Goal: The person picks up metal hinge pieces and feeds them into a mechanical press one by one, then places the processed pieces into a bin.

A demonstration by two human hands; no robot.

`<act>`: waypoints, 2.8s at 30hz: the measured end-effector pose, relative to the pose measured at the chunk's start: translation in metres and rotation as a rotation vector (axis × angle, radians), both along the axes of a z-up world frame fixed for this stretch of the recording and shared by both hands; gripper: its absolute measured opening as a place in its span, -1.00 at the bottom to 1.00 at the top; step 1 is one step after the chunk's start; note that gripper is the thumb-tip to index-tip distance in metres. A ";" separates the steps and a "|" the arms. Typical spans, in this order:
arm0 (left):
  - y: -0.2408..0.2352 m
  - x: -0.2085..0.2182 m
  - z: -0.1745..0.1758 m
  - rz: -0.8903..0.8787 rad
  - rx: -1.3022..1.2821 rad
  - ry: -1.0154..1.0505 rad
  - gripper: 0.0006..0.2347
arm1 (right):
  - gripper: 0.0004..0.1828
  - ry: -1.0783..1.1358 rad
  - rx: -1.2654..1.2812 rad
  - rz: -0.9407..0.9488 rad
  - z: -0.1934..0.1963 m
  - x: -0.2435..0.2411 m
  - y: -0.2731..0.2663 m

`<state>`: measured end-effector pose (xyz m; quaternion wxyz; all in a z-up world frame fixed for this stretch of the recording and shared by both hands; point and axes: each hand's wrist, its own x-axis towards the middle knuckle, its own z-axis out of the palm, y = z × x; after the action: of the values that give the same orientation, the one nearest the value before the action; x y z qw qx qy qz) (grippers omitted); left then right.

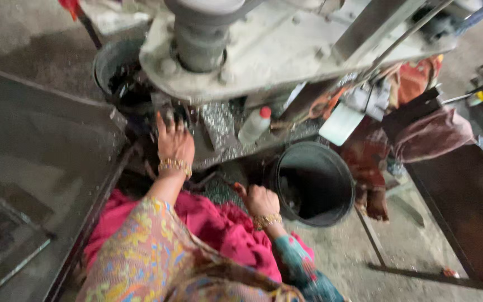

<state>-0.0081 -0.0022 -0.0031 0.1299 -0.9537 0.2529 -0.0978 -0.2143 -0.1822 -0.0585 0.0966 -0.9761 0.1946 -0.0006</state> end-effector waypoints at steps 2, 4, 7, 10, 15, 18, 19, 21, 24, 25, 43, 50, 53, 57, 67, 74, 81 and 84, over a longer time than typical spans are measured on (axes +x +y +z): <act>-0.001 0.004 0.007 0.004 0.014 -0.007 -0.62 | -0.24 -0.101 -0.063 0.005 0.011 0.002 0.004; -0.001 0.002 0.006 -0.003 0.016 -0.006 -0.61 | -0.23 -0.112 -0.040 0.076 0.020 0.015 -0.001; 0.000 0.004 0.006 0.004 -0.011 -0.009 -0.62 | -0.21 -0.118 -0.068 0.046 0.014 0.019 -0.002; 0.004 0.002 0.003 0.017 -0.028 0.007 -0.61 | -0.23 0.019 0.016 -0.017 -0.023 -0.006 0.001; 0.000 0.006 0.002 0.032 -0.074 -0.045 -0.63 | -0.31 0.109 0.143 -0.066 -0.037 -0.010 -0.009; -0.002 -0.006 0.006 0.018 -0.255 -0.168 -0.58 | -0.47 0.032 0.086 -0.033 0.013 -0.005 0.006; -0.002 -0.011 0.009 0.039 -0.219 -0.009 -0.61 | -0.50 -0.086 0.038 0.000 0.035 -0.006 0.014; -0.004 -0.029 0.011 0.080 -0.141 0.319 -0.65 | -0.55 -0.274 -0.019 0.063 0.075 0.004 0.025; -0.002 -0.028 0.004 0.080 -0.216 0.311 -0.66 | -0.60 -0.425 -0.072 0.102 0.111 0.027 0.031; -0.001 -0.022 0.000 0.077 -0.236 0.218 -0.64 | -0.61 -0.432 -0.102 0.088 0.116 0.034 0.032; 0.201 -0.091 -0.025 0.485 -0.741 -0.133 -0.65 | -0.79 -0.482 -0.373 0.088 0.076 0.034 0.011; 0.324 -0.073 -0.032 1.111 -0.485 -0.139 -0.33 | -0.72 -0.437 -0.436 0.049 0.071 0.036 0.012; 0.319 -0.056 -0.041 1.131 -0.452 -0.039 -0.21 | -0.79 -0.473 -0.429 0.048 0.070 0.037 0.014; 0.305 -0.048 -0.046 0.993 -0.479 -0.014 -0.30 | -0.74 -0.446 -0.442 0.025 0.072 0.038 0.017; 0.292 -0.044 -0.069 0.821 -0.660 0.034 -0.55 | -0.79 -0.439 -0.411 0.058 0.082 0.035 0.025; 0.274 -0.034 -0.084 0.920 -0.557 -0.148 -0.75 | -0.79 -0.400 -0.356 0.044 0.087 0.036 0.026; 0.296 -0.021 -0.060 0.838 -0.423 0.177 -0.70 | -0.75 -0.327 -0.330 -0.011 0.087 0.037 0.029; 0.273 -0.035 -0.045 0.848 -0.508 0.154 -0.66 | -0.75 -0.351 -0.297 -0.023 0.089 0.041 0.029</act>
<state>-0.0427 0.2710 -0.0483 -0.0971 -0.9786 -0.1800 -0.0240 -0.1732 -0.1532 0.0300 -0.0160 -0.9623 0.1837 -0.2001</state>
